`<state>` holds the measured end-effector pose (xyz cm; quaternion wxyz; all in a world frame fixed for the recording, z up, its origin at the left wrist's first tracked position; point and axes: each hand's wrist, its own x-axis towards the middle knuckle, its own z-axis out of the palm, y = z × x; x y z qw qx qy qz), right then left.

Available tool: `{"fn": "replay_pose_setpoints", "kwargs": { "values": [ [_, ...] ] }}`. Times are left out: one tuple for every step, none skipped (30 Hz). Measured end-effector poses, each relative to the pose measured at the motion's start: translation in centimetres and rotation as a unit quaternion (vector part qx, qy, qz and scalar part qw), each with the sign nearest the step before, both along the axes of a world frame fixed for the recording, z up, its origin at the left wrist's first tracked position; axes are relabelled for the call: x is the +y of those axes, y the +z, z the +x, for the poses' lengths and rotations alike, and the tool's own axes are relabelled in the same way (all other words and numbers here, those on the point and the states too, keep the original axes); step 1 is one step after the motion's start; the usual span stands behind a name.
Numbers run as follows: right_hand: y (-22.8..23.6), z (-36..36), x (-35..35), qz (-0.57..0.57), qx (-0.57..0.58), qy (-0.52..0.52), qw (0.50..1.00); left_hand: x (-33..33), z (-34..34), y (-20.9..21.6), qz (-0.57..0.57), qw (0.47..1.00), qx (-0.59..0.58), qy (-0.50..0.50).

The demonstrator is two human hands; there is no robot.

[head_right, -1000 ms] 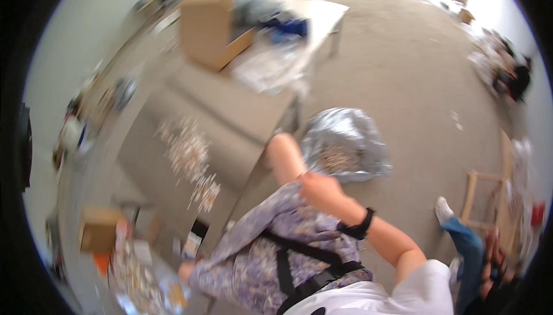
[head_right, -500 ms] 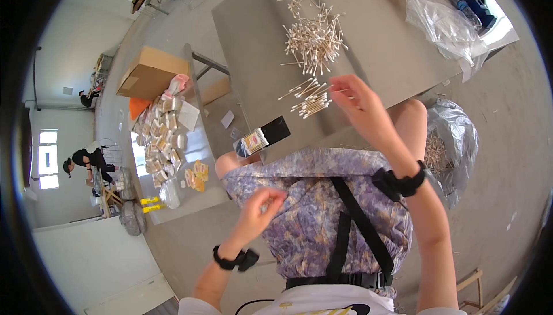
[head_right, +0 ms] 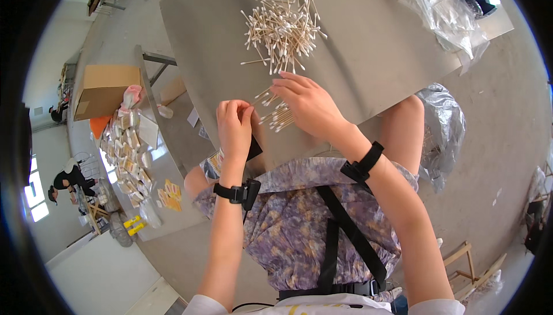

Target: Organizing and bundling cotton swabs on a metal table surface and placing them into a small package.

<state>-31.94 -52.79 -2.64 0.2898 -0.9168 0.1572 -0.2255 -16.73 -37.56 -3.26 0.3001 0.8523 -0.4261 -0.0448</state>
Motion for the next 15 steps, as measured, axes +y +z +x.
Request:
{"fn": "replay_pose_setpoints", "kwargs": {
  "values": [
    [-0.1, 0.6, 0.0, -0.033, 0.004, 0.021, 0.999, 0.0, 0.0, 0.0, 0.006, 1.0, 0.002, 0.0],
    [-0.3, 1.1, 0.0, -0.065, 0.008, 0.042, 0.997, 0.1, 0.0, -0.1, 0.001, 1.0, -0.012, -0.008],
    [-0.4, 1.4, -0.1, -0.059, 0.009, 0.042, 0.997, 0.1, 0.0, -0.1, -0.006, 1.0, -0.025, -0.017],
    [-0.5, 1.6, -0.1, -0.074, 0.017, 0.043, 0.996, 0.3, 0.0, 0.0, 0.002, 1.0, -0.023, -0.017],
    [-0.5, 1.6, -0.1, -0.09, 0.025, 0.045, 0.995, 0.5, 0.0, 0.3, -0.015, 1.0, 0.007, -0.01],
    [-0.5, 1.3, 0.1, -0.084, 0.028, 0.044, 0.995, 0.6, 0.0, 0.3, -0.032, 0.999, 0.037, -0.003],
    [-0.3, 0.9, 0.4, -0.071, 0.041, 0.039, 0.996, 0.7, 0.2, 0.6, -0.049, 0.999, 0.018, -0.003],
    [-0.1, 0.4, 0.7, -0.059, 0.055, 0.034, 0.996, 0.4, 0.3, 0.7, -0.045, 0.999, 0.02, -0.003],
    [-0.1, 0.0, 0.9, -0.056, 0.057, 0.034, 0.996, 0.0, 0.4, 0.8, -0.041, 0.999, 0.007, -0.007],
    [0.1, -0.4, 1.1, -0.03, 0.06, 0.033, 0.997, -0.6, 0.6, 1.3, -0.039, 0.999, -0.008, -0.01],
    [0.3, -0.7, 1.2, -0.005, 0.062, 0.033, 0.998, -1.4, 0.5, 1.3, -0.017, 1.0, -0.006, -0.015],
    [0.6, -0.8, 1.1, -0.005, 0.063, 0.032, 0.997, -1.9, 0.4, 1.1, -0.017, 1.0, -0.004, -0.016],
    [0.9, -0.9, 1.0, 0.01, 0.023, -0.007, 1.0, -2.5, 0.2, 0.9, 0.006, 0.999, -0.002, -0.033],
    [1.3, -1.1, 0.8, 0.025, -0.017, -0.046, 0.998, -2.8, 0.1, 0.9, 0.028, 0.998, 0.0, -0.049],
    [1.8, -1.3, 0.4, 0.026, -0.017, -0.047, 0.998, -2.8, 0.0, 1.1, 0.029, 0.998, 0.0, -0.051]
  ]
}}
